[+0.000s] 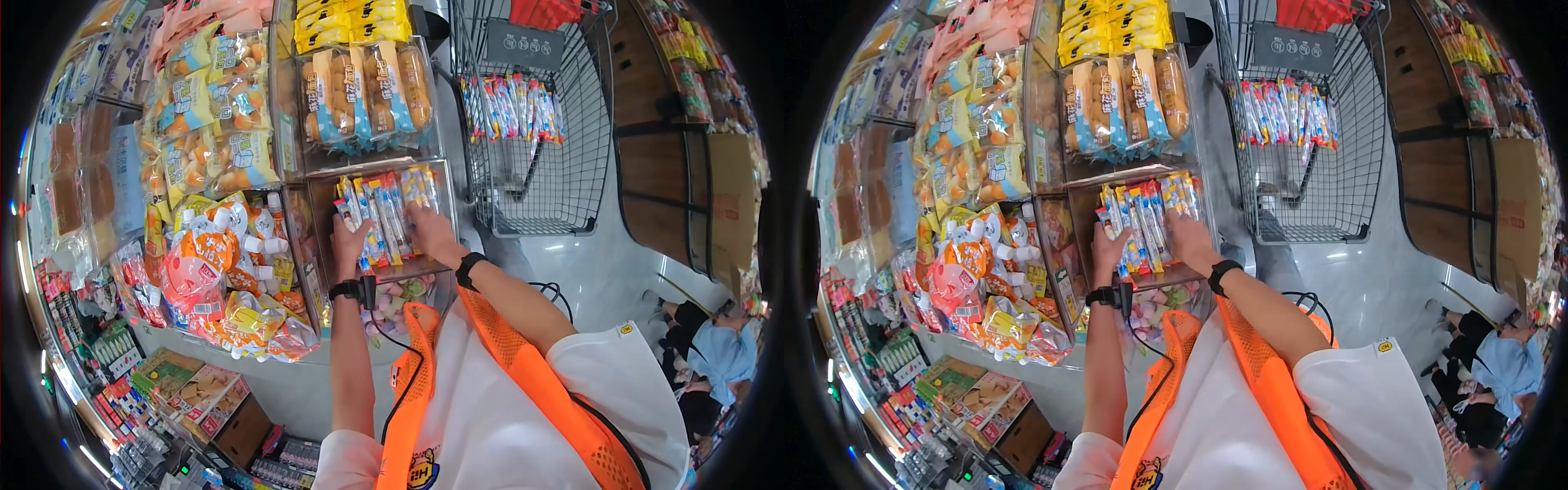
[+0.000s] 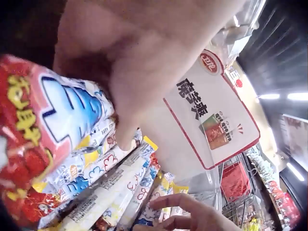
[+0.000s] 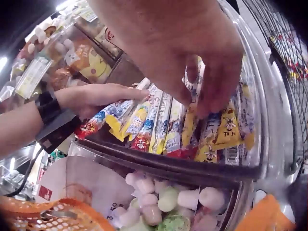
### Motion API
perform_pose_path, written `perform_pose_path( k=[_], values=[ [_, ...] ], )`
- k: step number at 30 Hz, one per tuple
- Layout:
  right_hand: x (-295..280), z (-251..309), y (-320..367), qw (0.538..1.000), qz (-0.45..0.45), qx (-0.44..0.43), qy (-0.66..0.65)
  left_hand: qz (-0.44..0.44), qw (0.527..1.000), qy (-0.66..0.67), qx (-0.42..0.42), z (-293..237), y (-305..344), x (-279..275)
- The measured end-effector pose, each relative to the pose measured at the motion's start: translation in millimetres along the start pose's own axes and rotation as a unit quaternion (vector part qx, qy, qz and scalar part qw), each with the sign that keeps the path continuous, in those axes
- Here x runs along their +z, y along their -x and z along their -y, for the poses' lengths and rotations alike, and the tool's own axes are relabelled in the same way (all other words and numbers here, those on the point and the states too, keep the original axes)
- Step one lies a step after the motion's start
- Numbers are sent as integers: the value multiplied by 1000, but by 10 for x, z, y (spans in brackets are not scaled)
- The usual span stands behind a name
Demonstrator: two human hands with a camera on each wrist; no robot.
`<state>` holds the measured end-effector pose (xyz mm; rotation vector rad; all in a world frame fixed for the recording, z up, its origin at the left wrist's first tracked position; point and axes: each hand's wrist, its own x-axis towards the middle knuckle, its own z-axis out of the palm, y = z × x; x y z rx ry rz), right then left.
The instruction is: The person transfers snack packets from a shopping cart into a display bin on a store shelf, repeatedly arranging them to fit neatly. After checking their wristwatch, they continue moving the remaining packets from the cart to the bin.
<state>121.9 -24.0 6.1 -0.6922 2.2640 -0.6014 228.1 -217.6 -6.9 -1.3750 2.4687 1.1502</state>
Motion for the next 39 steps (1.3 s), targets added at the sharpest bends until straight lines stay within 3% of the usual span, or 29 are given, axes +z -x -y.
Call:
perform_pose_path(
  k=[2, 8, 11, 14, 18, 19, 23, 28, 31, 34, 39],
  values=[
    [-199, 166, 42, 998, 1, 16, 58, 15, 1000, 13, 11, 57, -24, -21],
    [135, 94, -9, 982, -33, -70, 173, 30, 987, -154, -45, 47, -6, 14],
    [-67, 190, -8, 989, 103, -14, 107, 39, 982, -182, -16, -106, 20, -52],
    [-222, 169, 41, 960, -76, -127, 239, 0, 978, -211, 8, -394, 89, -135],
    [-107, 37, 124, 951, -14, -88, 296, 7, 962, -273, 19, -577, 138, -248],
    [-85, 79, 168, 951, 30, -71, 298, 12, 960, -278, 22, -530, 79, -247],
    [-18, 67, 170, 970, 36, -48, 237, -19, 965, -256, 55, -512, 5, -306],
    [6, 96, 131, 981, -47, -43, 185, -50, 970, -235, 32, -677, -39, -338],
    [48, 65, 186, 983, -65, -48, 164, -88, 957, -256, 105, -444, -45, -122],
    [174, -42, 197, 977, -48, -65, 198, 29, 948, -318, 6, -561, 11, -39],
    [98, -19, 121, 985, -7, -54, 163, 55, 947, -318, -1, -490, -87, -45]
  ],
)
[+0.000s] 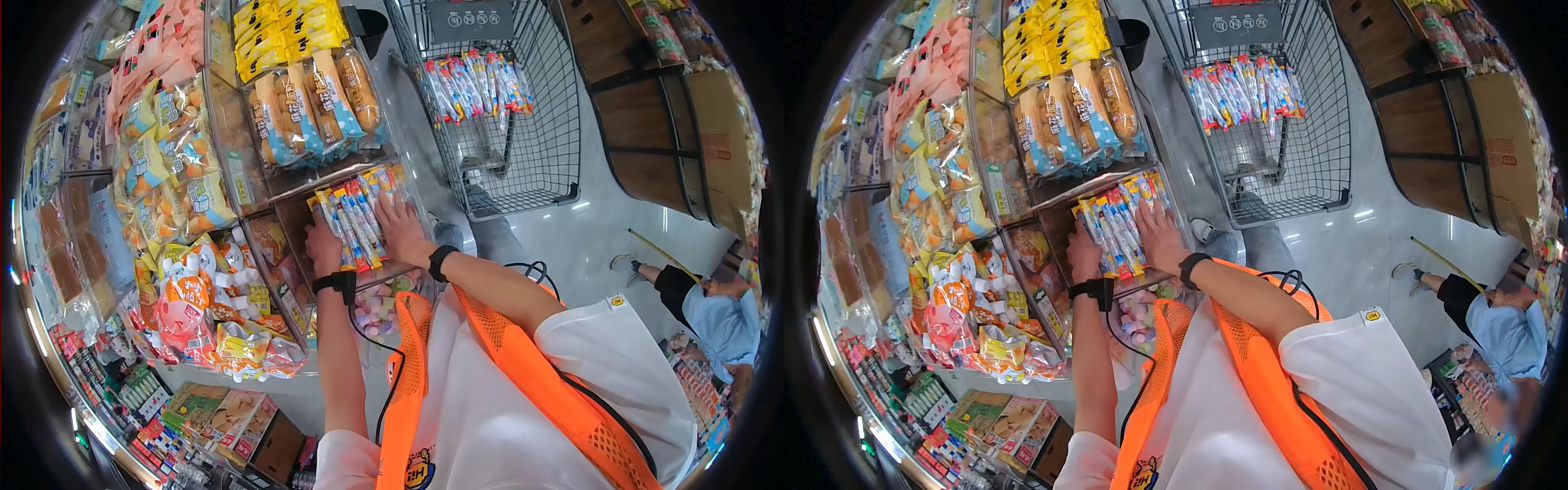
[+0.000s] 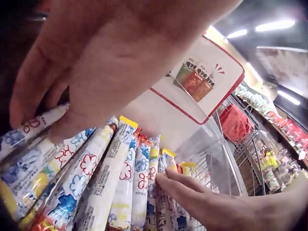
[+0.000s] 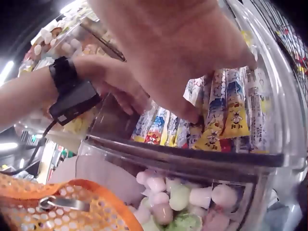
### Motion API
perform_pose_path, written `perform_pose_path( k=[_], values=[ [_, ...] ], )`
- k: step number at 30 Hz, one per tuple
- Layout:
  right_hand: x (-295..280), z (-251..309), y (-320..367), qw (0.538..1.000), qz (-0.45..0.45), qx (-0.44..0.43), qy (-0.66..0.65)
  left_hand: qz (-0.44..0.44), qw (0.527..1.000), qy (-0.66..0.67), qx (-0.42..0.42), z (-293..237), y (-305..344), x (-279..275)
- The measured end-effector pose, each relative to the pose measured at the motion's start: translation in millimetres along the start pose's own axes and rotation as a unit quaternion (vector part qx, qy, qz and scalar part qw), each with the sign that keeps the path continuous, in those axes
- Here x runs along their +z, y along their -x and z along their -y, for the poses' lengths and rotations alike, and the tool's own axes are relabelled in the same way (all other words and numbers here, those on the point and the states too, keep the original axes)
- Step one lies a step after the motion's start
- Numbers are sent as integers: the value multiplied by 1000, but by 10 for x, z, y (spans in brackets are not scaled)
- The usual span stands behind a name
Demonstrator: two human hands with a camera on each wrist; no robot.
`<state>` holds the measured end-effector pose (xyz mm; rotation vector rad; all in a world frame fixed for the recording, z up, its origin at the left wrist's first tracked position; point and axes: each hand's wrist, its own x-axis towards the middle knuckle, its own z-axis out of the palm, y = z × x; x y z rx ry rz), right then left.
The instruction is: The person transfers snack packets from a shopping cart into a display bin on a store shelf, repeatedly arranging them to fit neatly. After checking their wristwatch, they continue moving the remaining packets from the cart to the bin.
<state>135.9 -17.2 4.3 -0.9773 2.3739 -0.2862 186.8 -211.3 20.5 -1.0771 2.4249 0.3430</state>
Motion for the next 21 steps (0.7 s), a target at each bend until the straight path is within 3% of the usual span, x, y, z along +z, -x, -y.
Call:
perform_pose_path(
  k=[3, 8, 9, 11, 14, 17, 19, 21],
  values=[
    [37, 68, -111, 996, -28, 46, -67, 18, 1000, -17, -6, -15, -20, -67],
    [-15, 154, -75, 995, -66, 67, -44, 3, 998, -59, 25, -24, 89, -154],
    [-16, 153, -32, 994, -83, 61, -29, -16, 997, -55, 59, -85, 88, -171],
    [62, 195, 120, 999, -30, 21, 24, -52, 990, -48, 126, -206, 111, -159],
    [120, 52, 147, 998, -1, -43, 35, -167, 925, -74, 334, -185, 47, 107],
    [169, -3, 91, 998, 10, -54, 40, -3, 938, -164, 306, -190, 113, 155],
    [186, 84, 58, 999, 23, -27, 41, 51, 930, -209, 297, -223, 140, 82],
    [58, 163, 92, 996, 70, -19, -43, 101, 918, -254, 287, -256, 121, -85]
  ],
)
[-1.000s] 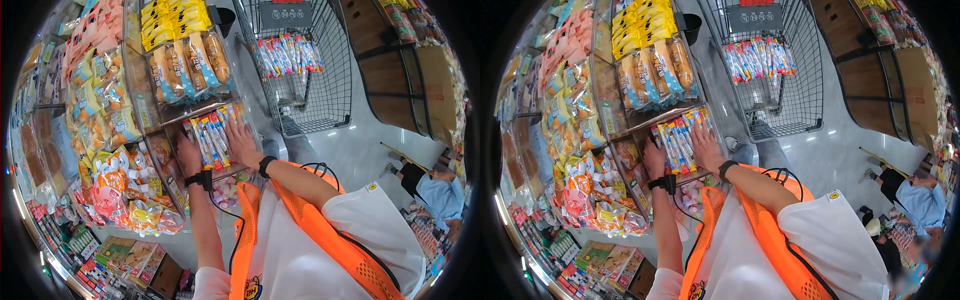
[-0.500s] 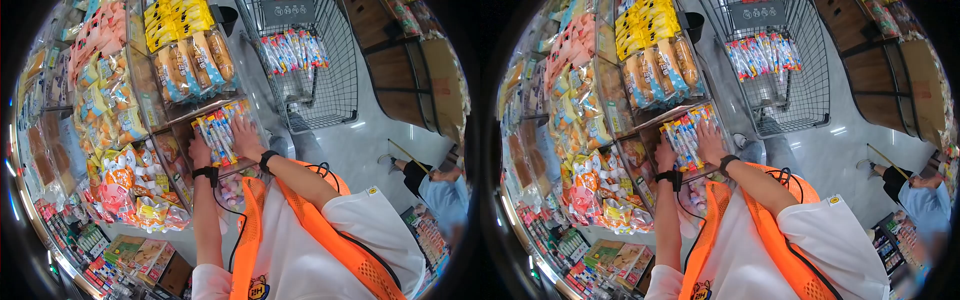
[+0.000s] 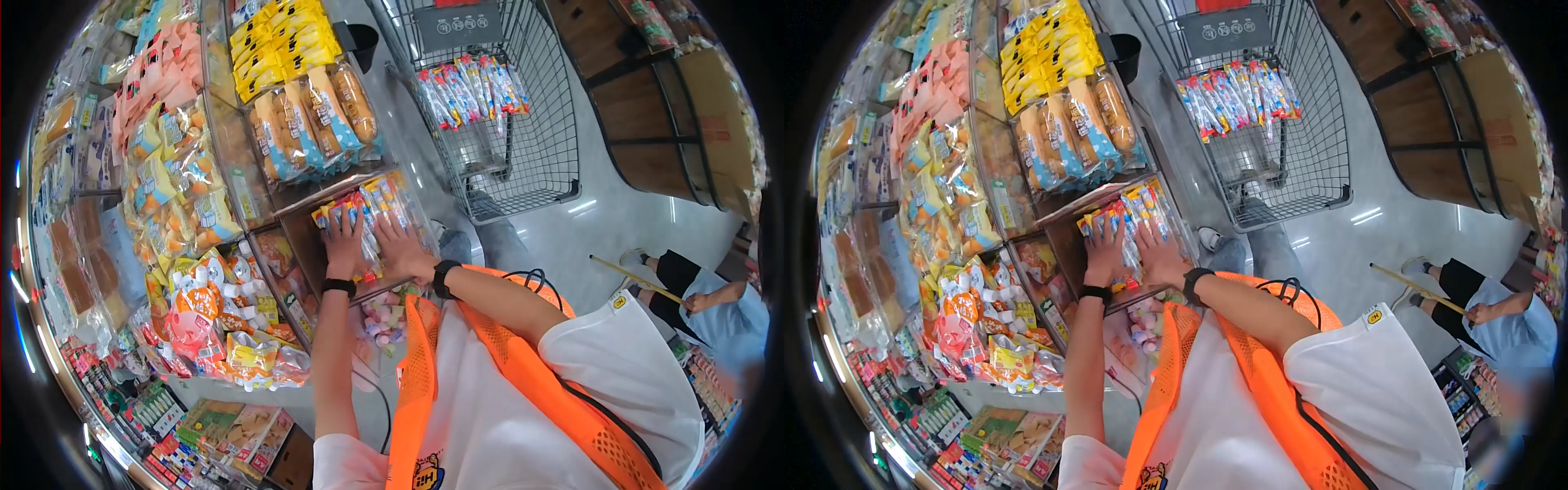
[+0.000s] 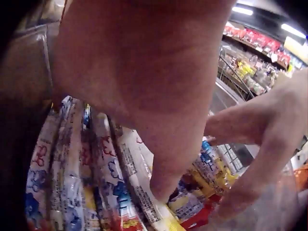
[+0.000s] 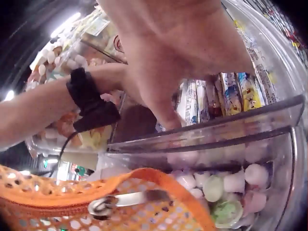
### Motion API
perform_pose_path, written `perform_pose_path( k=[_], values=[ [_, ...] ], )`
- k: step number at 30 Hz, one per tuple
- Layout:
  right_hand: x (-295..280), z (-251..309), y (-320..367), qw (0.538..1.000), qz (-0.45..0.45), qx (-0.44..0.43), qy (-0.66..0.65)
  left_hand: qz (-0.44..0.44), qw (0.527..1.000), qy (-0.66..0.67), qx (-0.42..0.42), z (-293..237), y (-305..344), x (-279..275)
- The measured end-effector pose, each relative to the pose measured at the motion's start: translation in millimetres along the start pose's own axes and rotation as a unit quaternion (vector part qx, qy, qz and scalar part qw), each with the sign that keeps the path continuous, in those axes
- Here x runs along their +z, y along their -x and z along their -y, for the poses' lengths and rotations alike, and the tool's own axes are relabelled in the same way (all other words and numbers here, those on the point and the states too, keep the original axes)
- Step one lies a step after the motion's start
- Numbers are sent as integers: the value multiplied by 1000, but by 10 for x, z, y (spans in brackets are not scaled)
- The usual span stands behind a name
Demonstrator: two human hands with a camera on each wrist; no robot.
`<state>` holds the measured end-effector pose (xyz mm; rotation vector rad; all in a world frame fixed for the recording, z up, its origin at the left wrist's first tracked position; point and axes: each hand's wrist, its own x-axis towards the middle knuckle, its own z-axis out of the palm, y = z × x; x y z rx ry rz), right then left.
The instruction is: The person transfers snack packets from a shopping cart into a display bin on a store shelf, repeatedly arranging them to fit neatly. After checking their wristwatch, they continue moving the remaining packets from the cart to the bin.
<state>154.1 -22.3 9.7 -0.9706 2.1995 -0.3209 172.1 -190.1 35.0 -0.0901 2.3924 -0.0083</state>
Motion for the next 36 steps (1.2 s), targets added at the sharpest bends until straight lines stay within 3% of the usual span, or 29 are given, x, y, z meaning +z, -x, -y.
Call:
perform_pose_path(
  k=[1, 3, 7, 10, 11, 14, 18, 21, 22, 23, 25, 28, 30, 32, 33, 36],
  values=[
    [-128, 17, 64, 999, 26, 0, -40, -48, 999, -10, 14, 110, -68, 183],
    [-222, -30, 145, 996, 68, -14, -61, -55, 998, -4, -3, 216, -87, 140],
    [-303, -174, 57, 992, -35, -22, 119, -57, 998, 22, -21, 156, -142, 17],
    [-44, -172, -138, 982, -9, 20, 188, -53, 997, 57, -18, 156, -97, -20],
    [-12, -120, -75, 962, 7, 32, 272, -46, 997, 55, -21, 99, -67, -72],
    [278, -24, -57, 967, 24, 59, 247, -90, 994, 62, -12, 66, 9, 89],
    [-6, -152, 83, 958, 43, -20, 283, -102, 994, 48, -13, 20, 71, 51],
    [-40, -213, 142, 991, -43, -37, 124, -53, 994, 88, -34, -91, 49, -50],
    [-221, -328, 180, 989, 96, -105, 36, -37, 993, 103, -36, -110, 37, -68],
    [-602, -436, 287, 956, 232, -172, -54, -76, 995, 62, -23, -151, 70, -81],
    [-357, -482, 216, 903, 226, -280, -236, -153, 988, -16, -2, -353, 119, -189],
    [-1075, -1007, 376, 714, 389, -349, -466, -21, 974, 195, -115, -1107, 61, -1207],
    [-1768, -1755, 424, 637, 414, -325, -563, -152, 968, 190, -66, -1533, -99, -1594],
    [-2189, -2662, 306, 656, 347, -265, -615, -239, 944, 224, -31, -1980, -488, -2045],
    [-2310, -3110, 228, 672, 306, -198, -644, -228, 933, 279, -16, -2130, -784, -2124],
    [-1831, -4244, -280, 726, -8, 99, -680, -205, 903, 376, 28, -2439, -1931, -2149]
  ],
)
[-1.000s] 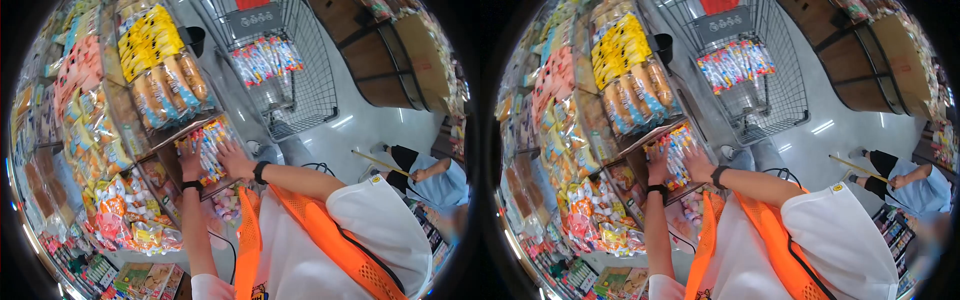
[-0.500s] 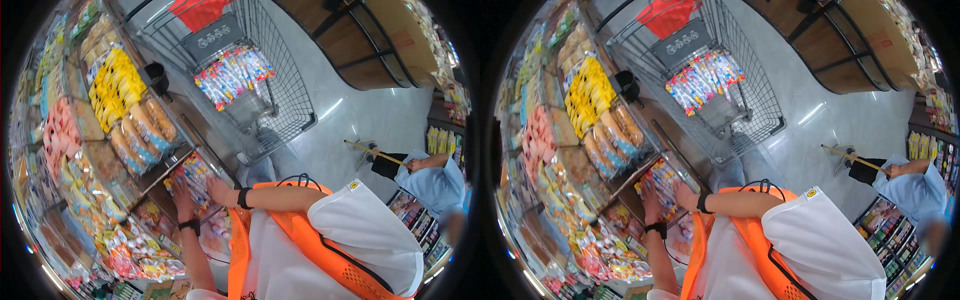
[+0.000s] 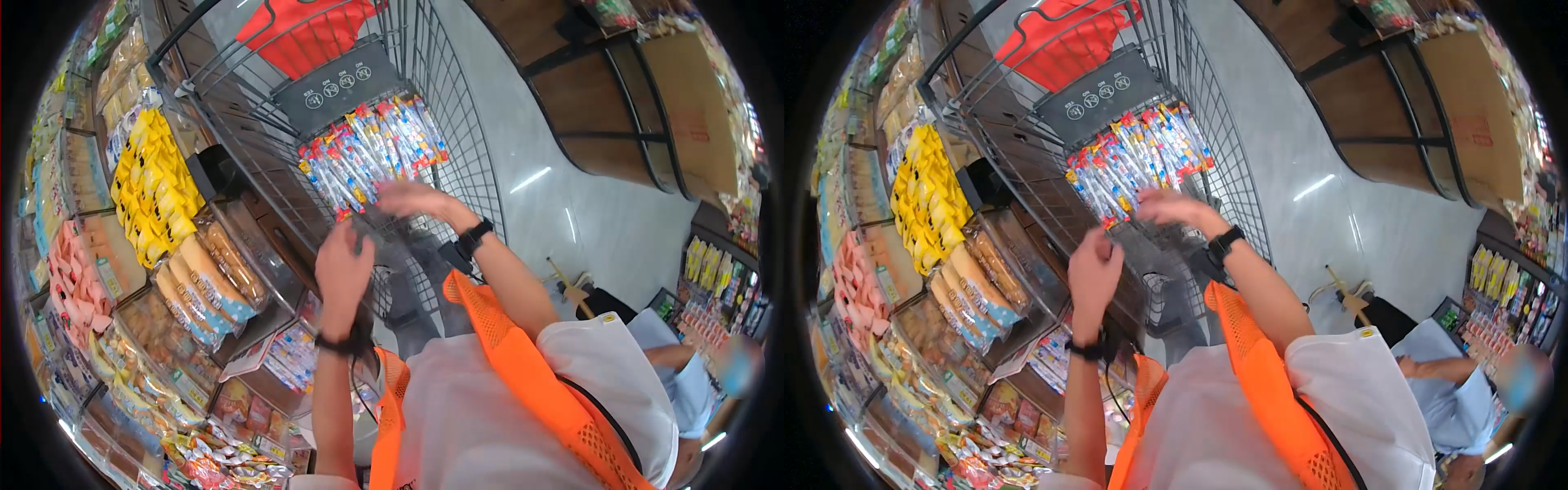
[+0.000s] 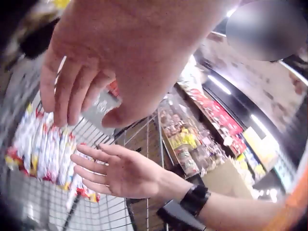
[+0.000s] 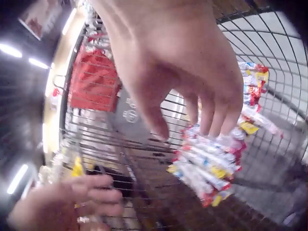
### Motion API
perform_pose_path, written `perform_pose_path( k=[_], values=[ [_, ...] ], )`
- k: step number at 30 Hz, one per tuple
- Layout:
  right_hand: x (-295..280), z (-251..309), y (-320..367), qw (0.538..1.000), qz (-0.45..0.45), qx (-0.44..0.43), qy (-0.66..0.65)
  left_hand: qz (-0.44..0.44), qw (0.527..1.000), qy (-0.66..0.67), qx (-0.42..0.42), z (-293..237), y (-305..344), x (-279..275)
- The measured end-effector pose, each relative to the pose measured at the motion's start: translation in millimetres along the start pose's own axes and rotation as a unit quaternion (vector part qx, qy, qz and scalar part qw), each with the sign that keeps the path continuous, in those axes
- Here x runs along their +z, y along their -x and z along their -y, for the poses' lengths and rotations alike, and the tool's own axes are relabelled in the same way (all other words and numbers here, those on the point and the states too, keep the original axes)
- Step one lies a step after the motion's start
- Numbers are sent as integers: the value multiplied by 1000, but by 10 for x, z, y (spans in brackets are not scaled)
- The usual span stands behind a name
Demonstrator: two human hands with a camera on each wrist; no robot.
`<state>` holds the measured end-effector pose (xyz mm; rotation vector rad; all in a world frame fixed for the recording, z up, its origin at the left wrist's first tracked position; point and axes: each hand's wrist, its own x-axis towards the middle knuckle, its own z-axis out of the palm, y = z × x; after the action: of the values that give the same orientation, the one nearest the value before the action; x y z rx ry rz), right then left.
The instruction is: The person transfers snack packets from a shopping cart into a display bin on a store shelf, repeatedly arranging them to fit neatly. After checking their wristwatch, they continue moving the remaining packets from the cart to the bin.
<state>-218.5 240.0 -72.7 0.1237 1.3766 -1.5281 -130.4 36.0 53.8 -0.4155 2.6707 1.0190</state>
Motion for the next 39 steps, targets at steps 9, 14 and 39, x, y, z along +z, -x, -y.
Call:
perform_pose_path(
  k=[9, 14, 39],
  values=[
    [-669, -966, -1309, 861, -350, 130, 345, 13, 952, -125, -278, 866, -1739, 1523],
    [-696, -950, -1337, 875, -343, 150, 308, -41, 932, -119, -341, 1027, -1974, 1862],
    [-594, -609, -1588, 873, -365, 8, 324, -112, 952, 191, -211, 1253, -1695, 1914]
  ],
)
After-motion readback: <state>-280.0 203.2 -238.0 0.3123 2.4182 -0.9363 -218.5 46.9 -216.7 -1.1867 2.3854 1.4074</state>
